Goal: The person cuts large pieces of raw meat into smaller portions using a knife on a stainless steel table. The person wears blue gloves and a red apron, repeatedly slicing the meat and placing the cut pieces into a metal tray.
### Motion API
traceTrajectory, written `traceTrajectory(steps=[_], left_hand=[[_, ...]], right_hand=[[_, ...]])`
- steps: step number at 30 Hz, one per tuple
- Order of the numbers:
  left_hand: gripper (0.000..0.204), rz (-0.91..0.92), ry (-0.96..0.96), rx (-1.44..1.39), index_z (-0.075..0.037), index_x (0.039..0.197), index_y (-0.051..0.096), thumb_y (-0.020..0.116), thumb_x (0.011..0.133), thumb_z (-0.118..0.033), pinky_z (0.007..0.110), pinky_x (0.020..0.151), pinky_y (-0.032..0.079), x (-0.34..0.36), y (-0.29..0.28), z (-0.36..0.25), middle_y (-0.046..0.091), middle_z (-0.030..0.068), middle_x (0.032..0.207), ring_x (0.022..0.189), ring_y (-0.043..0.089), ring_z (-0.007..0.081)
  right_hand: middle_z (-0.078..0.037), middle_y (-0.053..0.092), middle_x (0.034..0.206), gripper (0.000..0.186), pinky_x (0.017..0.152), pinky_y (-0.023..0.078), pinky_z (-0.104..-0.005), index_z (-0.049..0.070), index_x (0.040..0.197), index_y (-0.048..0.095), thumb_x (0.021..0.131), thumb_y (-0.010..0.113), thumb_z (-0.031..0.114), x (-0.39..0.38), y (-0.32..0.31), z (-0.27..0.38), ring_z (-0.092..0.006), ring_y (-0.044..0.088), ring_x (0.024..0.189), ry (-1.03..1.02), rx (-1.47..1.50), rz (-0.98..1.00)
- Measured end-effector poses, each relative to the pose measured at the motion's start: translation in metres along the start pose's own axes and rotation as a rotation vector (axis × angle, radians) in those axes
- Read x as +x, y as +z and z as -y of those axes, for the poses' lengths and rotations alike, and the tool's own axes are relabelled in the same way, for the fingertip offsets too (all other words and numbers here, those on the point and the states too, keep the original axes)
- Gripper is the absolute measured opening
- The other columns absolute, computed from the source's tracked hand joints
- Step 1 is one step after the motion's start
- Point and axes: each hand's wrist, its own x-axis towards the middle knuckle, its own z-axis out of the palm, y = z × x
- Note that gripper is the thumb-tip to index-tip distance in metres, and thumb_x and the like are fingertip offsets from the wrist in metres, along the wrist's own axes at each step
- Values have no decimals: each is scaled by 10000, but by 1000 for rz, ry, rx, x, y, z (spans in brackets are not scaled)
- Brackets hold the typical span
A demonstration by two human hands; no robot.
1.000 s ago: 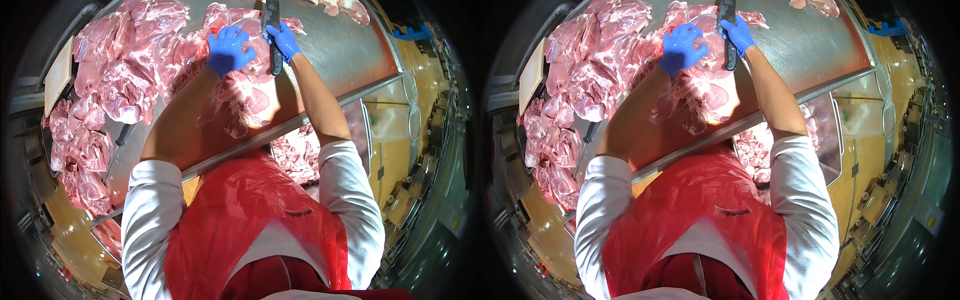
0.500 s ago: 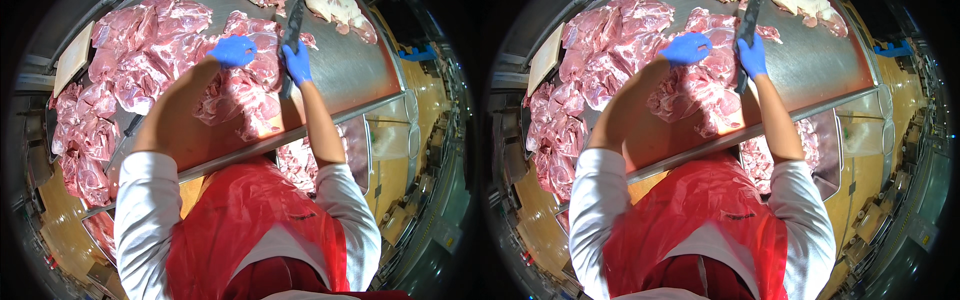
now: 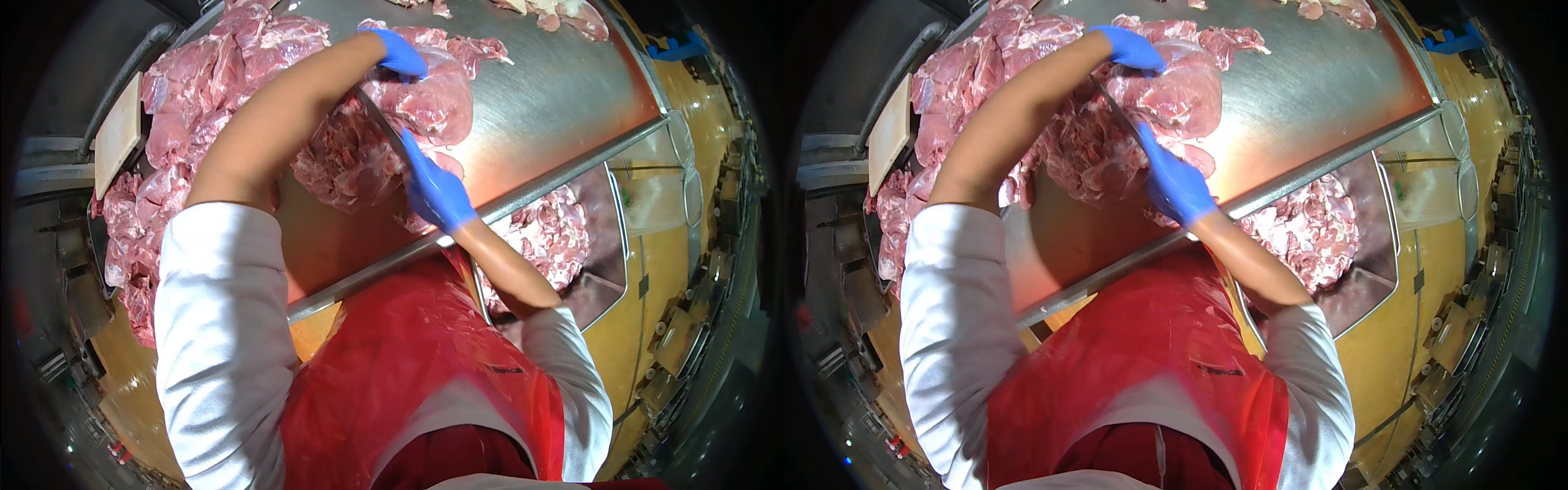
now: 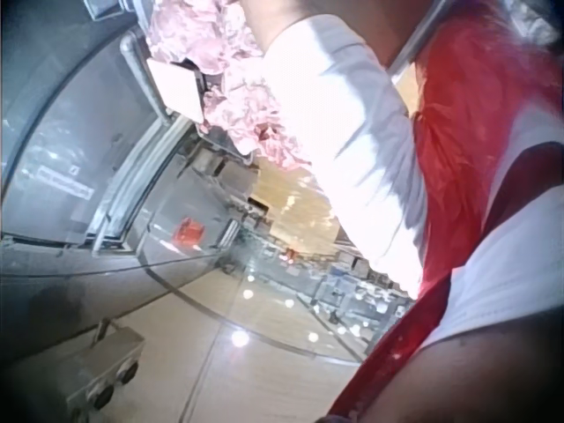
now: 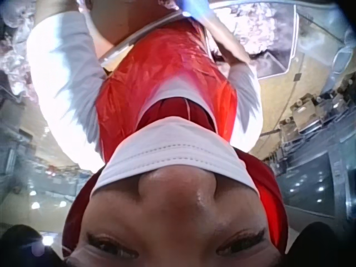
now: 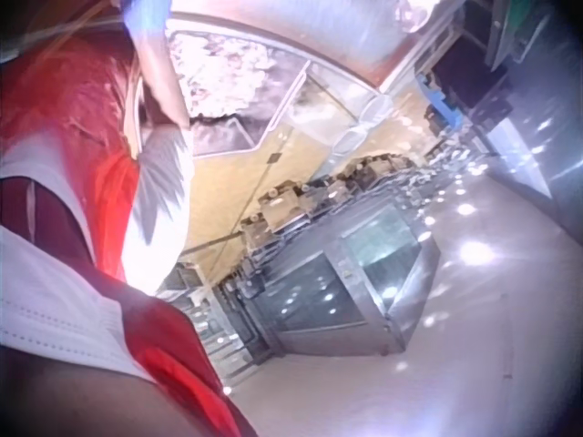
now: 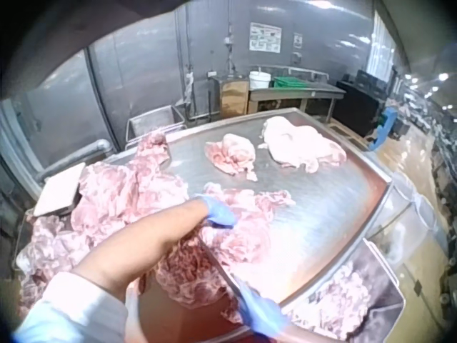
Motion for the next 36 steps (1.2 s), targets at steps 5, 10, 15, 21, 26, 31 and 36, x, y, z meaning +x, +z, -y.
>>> traceTrajectory(steps=[5,10,15,21,26,31,36], left_hand=[[439,20,-82,-39,-108,963,723,565,812,-489,387,842,466,17,3,4,705,36,976,868,605,211],[495,-100,-61,214,-117,1071,748,634,777,-499,428,883,512,19,9,-21,725,80,1107,993,673,269],[538,-188,-34,354,-124,1124,747,656,748,-498,422,886,545,15,18,-30,717,110,1157,1044,692,296],[432,-204,79,358,-93,1035,754,668,769,-421,421,821,557,32,24,-14,737,143,1025,935,709,286],[569,-252,125,379,-94,1153,735,696,717,-457,448,921,533,58,23,-10,711,165,1163,1061,688,309],[605,-293,96,285,-153,1247,693,673,732,-472,469,945,511,37,31,-1,704,129,1196,1108,675,290],[442,-473,-33,225,-116,898,782,598,780,-500,435,807,543,13,41,-12,743,146,993,909,717,310]], right_hand=[[-281,655,953,731,709,515,-553,198,1553,242,880,501,82,113,18,28,-465,652,808,55,-98,-51],[-288,674,919,722,747,527,-554,198,1542,270,869,510,96,117,13,21,-464,667,824,222,-166,91],[-255,688,954,777,757,533,-541,240,1573,201,877,516,97,90,8,11,-439,679,825,195,-195,132],[-206,706,943,698,785,536,-495,251,1552,316,896,507,110,28,-4,-9,-399,685,899,172,-179,212],[-258,638,1198,778,840,534,-512,300,1573,229,881,507,78,121,22,-5,-438,661,980,250,-178,256],[-246,660,1172,587,868,531,-505,212,1465,416,895,510,107,80,21,-13,-433,660,1009,81,-96,133],[-277,647,1175,581,905,522,-496,135,1460,413,893,541,127,139,27,-6,-424,654,1041,244,-263,430]])
